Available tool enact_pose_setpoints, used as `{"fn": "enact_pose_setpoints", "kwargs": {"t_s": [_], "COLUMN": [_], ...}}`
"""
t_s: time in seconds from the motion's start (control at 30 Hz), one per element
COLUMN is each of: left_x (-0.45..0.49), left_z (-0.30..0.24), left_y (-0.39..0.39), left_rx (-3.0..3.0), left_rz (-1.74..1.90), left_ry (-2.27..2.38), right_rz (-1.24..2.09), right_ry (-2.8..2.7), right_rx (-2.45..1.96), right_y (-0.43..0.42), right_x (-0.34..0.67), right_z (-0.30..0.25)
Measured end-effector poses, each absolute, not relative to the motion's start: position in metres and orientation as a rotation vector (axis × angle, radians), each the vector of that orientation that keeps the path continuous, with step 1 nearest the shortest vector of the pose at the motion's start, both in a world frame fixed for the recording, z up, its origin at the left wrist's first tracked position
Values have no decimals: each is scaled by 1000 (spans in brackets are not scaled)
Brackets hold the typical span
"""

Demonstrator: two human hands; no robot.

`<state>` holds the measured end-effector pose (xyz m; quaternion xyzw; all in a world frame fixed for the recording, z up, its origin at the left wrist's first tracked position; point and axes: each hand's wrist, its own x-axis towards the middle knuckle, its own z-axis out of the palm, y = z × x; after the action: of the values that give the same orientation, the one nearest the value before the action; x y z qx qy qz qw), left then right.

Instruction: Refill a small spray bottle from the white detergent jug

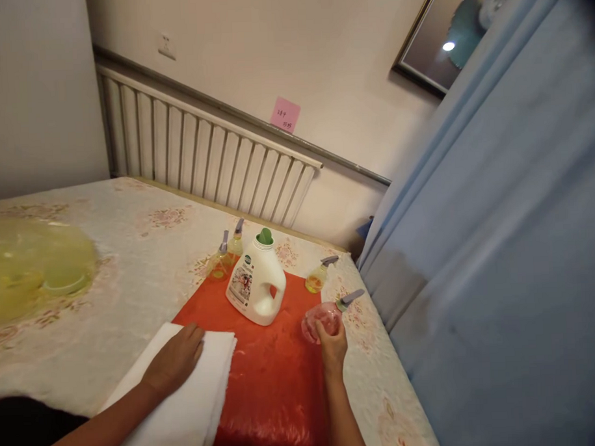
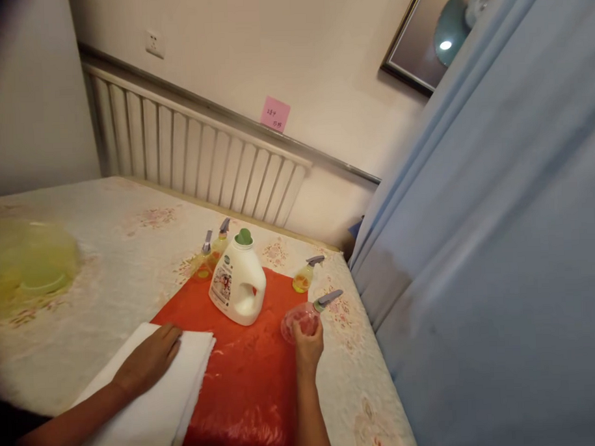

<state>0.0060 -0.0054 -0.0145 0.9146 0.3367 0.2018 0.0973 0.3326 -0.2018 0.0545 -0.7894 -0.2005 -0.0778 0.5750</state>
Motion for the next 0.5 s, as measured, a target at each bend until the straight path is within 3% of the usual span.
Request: {"fn": "enact_pose_setpoints", "kwargs": {"t_s": [0.5], "left_x": [3], "left_z": [-34], "left_y": [2], "left_rx": [2713], "left_rz": [707], "left_ry": [946], "right_rz": [-283], "right_ry": [-341], "right_rx": [-1991], "right_y": [-124], "right_x": [407], "right_z": [37]}}
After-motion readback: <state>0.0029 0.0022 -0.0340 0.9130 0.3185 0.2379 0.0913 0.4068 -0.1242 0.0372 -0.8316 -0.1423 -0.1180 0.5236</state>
